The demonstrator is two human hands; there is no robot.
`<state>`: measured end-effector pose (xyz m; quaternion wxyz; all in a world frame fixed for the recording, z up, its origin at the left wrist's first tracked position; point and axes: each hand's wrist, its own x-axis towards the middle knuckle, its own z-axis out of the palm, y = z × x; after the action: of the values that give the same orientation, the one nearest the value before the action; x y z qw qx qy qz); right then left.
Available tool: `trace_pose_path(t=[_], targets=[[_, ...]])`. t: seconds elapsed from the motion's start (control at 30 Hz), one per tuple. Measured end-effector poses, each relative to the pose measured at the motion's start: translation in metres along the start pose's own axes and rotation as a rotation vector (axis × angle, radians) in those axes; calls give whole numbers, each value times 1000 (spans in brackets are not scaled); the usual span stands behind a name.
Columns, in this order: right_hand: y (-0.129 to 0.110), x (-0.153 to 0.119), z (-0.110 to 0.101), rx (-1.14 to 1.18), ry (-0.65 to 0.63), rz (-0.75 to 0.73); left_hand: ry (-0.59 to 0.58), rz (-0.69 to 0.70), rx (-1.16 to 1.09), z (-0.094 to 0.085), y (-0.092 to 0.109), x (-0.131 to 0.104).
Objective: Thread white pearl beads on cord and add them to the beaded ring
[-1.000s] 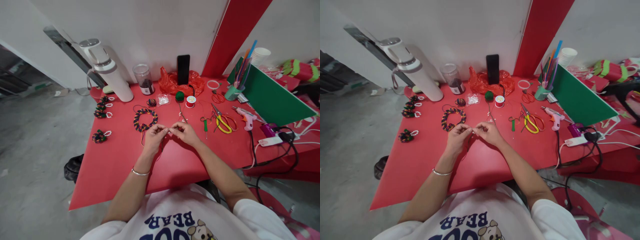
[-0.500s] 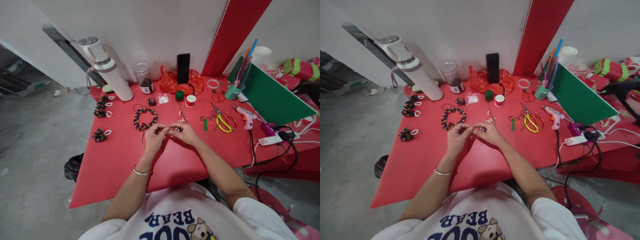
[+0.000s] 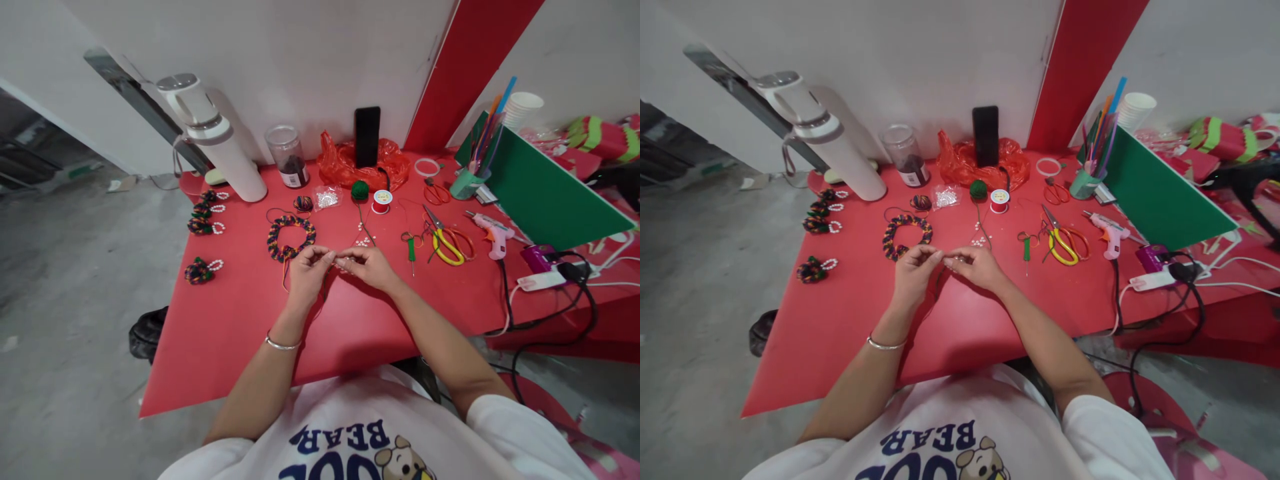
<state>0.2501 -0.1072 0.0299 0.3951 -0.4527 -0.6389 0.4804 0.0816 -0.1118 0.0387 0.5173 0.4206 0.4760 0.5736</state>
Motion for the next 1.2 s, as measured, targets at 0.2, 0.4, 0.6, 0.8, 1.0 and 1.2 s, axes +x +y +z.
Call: trace_pose_path(t=[0.2,0.4,0.6,0.8,1.0,1.2], targets=[[-5,0,0,-125,82,-104,-21,-41,-56,1,2,-2],[-5,1,0,-93,101,-115,-61,-111,-114,1,2,-2],[-8,0,0,64,57,-4,-103,-172,-52,-1,-5,1],[-4,1,0,-23,97,-49,-162,-194,-64,0,-2,-1],[4,0,2,-184,113,-218,-167,-214,-85,1,2,-2],[3,-3,4,-342,162,-371,-150,-258,-109,0,-3,-1]])
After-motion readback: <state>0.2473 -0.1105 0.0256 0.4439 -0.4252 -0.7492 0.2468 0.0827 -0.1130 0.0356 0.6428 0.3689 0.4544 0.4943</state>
